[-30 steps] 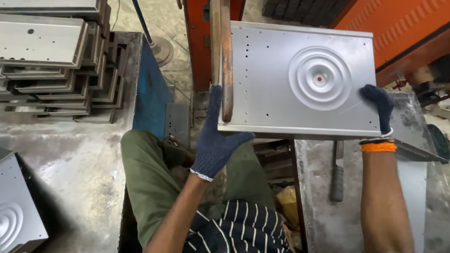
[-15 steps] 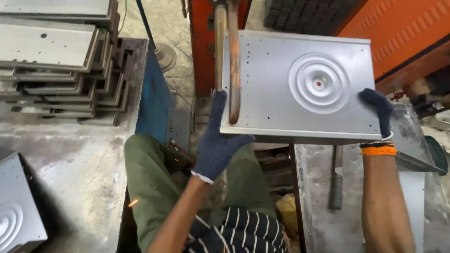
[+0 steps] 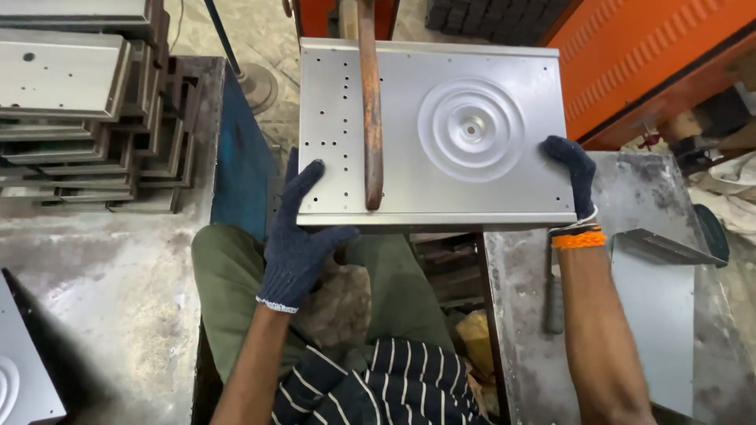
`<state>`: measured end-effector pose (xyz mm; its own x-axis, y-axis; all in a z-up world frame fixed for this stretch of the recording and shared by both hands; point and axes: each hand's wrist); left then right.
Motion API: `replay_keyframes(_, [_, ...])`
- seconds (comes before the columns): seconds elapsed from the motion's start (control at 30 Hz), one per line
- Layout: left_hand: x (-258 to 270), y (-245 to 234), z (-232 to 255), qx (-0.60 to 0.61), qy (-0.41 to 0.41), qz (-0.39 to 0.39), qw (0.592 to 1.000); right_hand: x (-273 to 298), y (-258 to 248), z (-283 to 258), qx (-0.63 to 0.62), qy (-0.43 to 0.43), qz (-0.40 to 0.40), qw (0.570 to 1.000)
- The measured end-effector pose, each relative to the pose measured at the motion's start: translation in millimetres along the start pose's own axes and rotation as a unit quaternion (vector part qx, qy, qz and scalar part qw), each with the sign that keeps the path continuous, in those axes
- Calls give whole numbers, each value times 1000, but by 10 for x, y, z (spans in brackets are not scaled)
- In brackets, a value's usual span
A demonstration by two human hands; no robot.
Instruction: Assembling metal enclosure components using a spot welder and finishing edges with a hand file.
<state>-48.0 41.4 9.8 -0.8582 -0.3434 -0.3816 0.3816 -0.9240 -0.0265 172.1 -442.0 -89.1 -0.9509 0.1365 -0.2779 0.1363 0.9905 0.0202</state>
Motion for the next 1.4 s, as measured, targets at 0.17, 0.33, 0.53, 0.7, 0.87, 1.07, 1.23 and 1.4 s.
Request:
replay_keyframes(0.17, [-58, -56, 11, 15, -22, -1, 1000, -185, 48, 79, -57, 54, -5, 997])
replay_keyframes(0.33, [-23, -114, -29, -56, 37, 4, 998, -33, 143, 51, -105, 130, 23, 986])
replay_keyframes(0.53, [-52, -356, 12, 77, 26, -13, 997, -16, 348, 131, -48, 24, -25, 998])
replay_keyframes(0.7, [-38, -537, -44, 34, -96, 15, 995, 370, 1127, -550, -140, 223, 29, 964])
replay_keyframes(0.87, [-123, -622, 101, -30, -32, 17, 999, 444, 1575, -882, -222, 273, 7, 936])
replay_keyframes(1.07, [-125, -951, -48, -78, -4, 23, 997, 402, 1509, -354, -244, 261, -6, 934])
replay_keyframes(1.23, [-142, -983, -11, -100, -7, 44, 994, 479, 1742, -460, -43, 10, -75, 996])
replay_keyframes(1.4, [-245, -1179, -20, -72, -64, 56, 994, 637, 2193, -1195, -267, 323, 7, 908])
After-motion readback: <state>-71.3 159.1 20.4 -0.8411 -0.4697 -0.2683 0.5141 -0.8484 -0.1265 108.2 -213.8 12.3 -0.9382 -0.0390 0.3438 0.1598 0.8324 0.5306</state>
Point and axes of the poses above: each hand's wrist, its own x-axis away from the middle knuckle, its own y-axis out of the palm, z = x × y, and after that the axes turned 8 degrees about z, right-handed
